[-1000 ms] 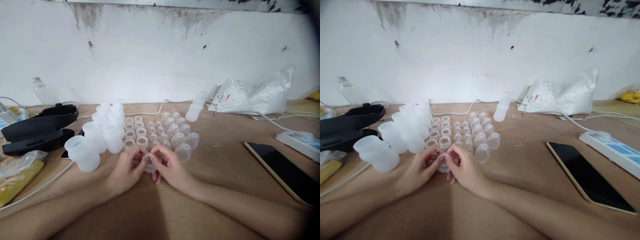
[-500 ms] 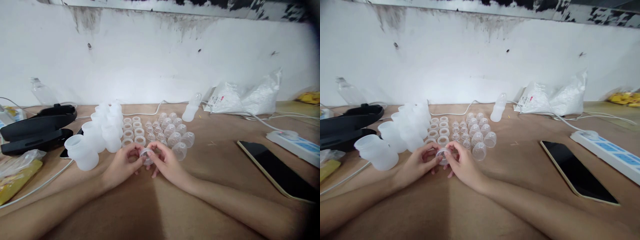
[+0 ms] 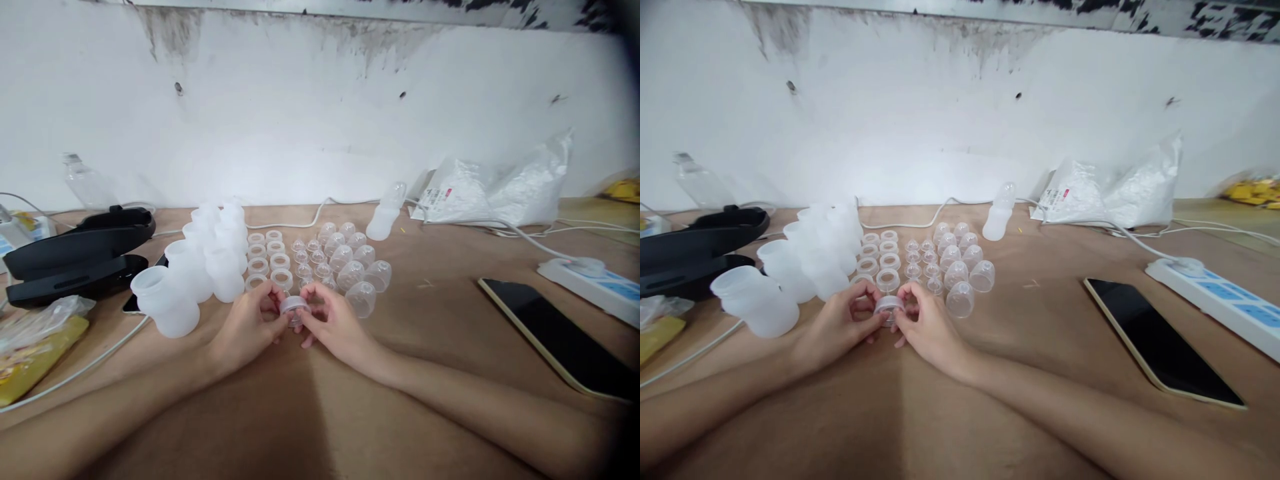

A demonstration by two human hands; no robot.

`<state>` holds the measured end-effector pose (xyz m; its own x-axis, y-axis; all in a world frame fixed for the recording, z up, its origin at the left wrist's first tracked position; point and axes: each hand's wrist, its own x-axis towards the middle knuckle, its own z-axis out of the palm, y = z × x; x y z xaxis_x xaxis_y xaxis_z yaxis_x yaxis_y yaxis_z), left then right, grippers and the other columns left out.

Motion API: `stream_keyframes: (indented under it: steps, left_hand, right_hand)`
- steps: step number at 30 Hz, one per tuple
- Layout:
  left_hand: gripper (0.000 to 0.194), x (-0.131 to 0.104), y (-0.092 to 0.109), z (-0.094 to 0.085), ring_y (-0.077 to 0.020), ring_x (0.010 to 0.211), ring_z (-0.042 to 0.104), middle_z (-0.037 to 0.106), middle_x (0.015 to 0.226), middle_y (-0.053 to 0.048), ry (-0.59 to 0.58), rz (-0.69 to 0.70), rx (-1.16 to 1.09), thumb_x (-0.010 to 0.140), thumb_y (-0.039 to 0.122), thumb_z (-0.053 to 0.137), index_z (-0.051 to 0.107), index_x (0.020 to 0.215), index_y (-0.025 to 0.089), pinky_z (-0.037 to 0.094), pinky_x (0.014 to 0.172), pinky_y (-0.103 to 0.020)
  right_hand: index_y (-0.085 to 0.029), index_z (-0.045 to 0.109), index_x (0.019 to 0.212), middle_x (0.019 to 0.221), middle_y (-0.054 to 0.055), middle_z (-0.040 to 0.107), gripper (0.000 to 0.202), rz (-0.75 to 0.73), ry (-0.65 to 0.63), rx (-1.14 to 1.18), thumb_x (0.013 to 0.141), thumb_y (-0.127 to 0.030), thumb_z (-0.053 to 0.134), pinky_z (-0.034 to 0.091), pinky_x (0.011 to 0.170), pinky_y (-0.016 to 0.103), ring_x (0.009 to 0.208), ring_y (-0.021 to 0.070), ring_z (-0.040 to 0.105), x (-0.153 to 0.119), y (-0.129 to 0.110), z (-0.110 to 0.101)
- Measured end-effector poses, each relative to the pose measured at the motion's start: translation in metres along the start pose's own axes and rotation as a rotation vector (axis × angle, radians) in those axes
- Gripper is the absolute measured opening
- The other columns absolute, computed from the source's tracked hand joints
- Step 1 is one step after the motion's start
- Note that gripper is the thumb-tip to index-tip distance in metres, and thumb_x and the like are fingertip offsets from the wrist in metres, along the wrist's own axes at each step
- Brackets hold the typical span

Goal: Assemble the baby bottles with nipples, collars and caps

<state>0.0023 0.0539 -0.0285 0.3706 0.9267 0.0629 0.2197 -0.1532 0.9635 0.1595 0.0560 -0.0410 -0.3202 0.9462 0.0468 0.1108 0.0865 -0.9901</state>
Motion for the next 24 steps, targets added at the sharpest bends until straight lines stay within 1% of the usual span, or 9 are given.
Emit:
stream_keyframes:
  steps: [3, 5, 9, 11, 15, 17, 20, 22, 24]
  left_hand:
    - [0.016, 0.0, 0.002, -0.001, -0.0131, 0.064, 0.056, 0.055, 0.072, 0.0, 0.007, 0.041, 0.012, 0.082, 0.033, 0.049, 0.042, 0.083, 0.018, 0.048, 0.044, -0.02]
    - [0.017, -0.001, 0.004, -0.002, -0.0112, 0.06, 0.053, 0.053, 0.071, 0.001, 0.02, 0.065, 0.034, 0.084, 0.035, 0.044, 0.043, 0.084, 0.018, 0.047, 0.044, -0.019]
    - [0.016, -0.001, 0.008, 0.001, -0.0071, 0.048, 0.046, 0.049, 0.062, 0.004, 0.037, 0.085, 0.12, 0.085, 0.032, 0.043, 0.042, 0.08, 0.017, 0.041, 0.043, -0.017]
    - [0.014, -0.001, 0.01, 0.004, -0.0068, 0.048, 0.045, 0.047, 0.06, 0.005, 0.047, 0.103, 0.162, 0.084, 0.029, 0.044, 0.042, 0.076, 0.017, 0.039, 0.044, -0.016]
    - [0.013, 0.0, 0.01, 0.007, -0.0075, 0.051, 0.046, 0.048, 0.058, 0.005, 0.035, 0.122, 0.214, 0.084, 0.025, 0.043, 0.042, 0.073, 0.017, 0.036, 0.046, -0.017]
    - [0.013, 0.001, 0.009, 0.006, -0.008, 0.053, 0.047, 0.049, 0.059, 0.004, 0.029, 0.109, 0.199, 0.084, 0.026, 0.043, 0.042, 0.075, 0.017, 0.036, 0.047, -0.017]
    - [0.012, 0.002, 0.007, 0.002, -0.0095, 0.06, 0.051, 0.054, 0.067, 0.002, -0.002, 0.085, 0.111, 0.083, 0.028, 0.047, 0.041, 0.08, 0.018, 0.039, 0.048, -0.017]
    - [0.015, 0.004, 0.005, -0.003, -0.0106, 0.064, 0.054, 0.056, 0.075, 0.0, -0.05, 0.055, 0.026, 0.081, 0.028, 0.051, 0.039, 0.083, 0.019, 0.041, 0.048, -0.017]
    - [0.019, 0.005, 0.003, -0.007, -0.0113, 0.066, 0.055, 0.056, 0.077, 0.0, -0.063, 0.027, -0.014, 0.077, 0.026, 0.056, 0.039, 0.081, 0.019, 0.042, 0.048, -0.018]
  right_hand:
    - [-0.02, 0.043, 0.088, 0.075, -0.002, 0.052, 0.017, -0.042, -0.019, 0.053, 0.079, -0.03, 0.053, 0.055, 0.043, 0.019, 0.063, 0.0096, 0.059, 0.0, -0.002, 0.0]
    - [-0.02, 0.043, 0.091, 0.076, -0.002, 0.051, 0.019, -0.07, -0.023, 0.059, 0.08, -0.034, 0.051, 0.055, 0.042, 0.02, 0.06, 0.0087, 0.058, -0.001, -0.004, 0.0]
    - [-0.021, 0.041, 0.088, 0.064, -0.005, 0.048, 0.018, -0.095, -0.012, -0.024, 0.083, -0.037, 0.046, 0.051, 0.036, 0.018, 0.048, 0.0071, 0.053, -0.003, -0.003, 0.001]
    - [-0.021, 0.04, 0.086, 0.057, -0.007, 0.047, 0.016, -0.099, -0.006, -0.083, 0.085, -0.037, 0.043, 0.049, 0.035, 0.018, 0.043, 0.0069, 0.051, -0.005, -0.001, 0.001]
    - [-0.021, 0.039, 0.084, 0.052, -0.008, 0.046, 0.014, -0.1, -0.014, -0.142, 0.086, -0.035, 0.04, 0.046, 0.034, 0.017, 0.04, 0.0065, 0.049, -0.006, 0.0, 0.0]
    - [-0.022, 0.039, 0.084, 0.053, -0.008, 0.045, 0.013, -0.096, -0.019, -0.112, 0.086, -0.034, 0.041, 0.047, 0.034, 0.017, 0.042, 0.0069, 0.049, -0.005, -0.001, -0.001]
    - [-0.022, 0.041, 0.086, 0.065, -0.005, 0.047, 0.014, -0.098, 0.004, 0.006, 0.082, -0.034, 0.046, 0.051, 0.038, 0.019, 0.052, 0.0077, 0.053, -0.003, -0.003, 0.0]
    - [-0.022, 0.041, 0.088, 0.073, -0.003, 0.048, 0.016, -0.099, 0.009, 0.067, 0.079, -0.031, 0.051, 0.054, 0.042, 0.02, 0.061, 0.009, 0.055, -0.001, -0.004, 0.0]
    - [-0.022, 0.041, 0.088, 0.074, -0.003, 0.049, 0.018, -0.103, -0.002, 0.066, 0.076, -0.026, 0.054, 0.054, 0.043, 0.019, 0.066, 0.01, 0.054, -0.001, -0.004, 0.0]
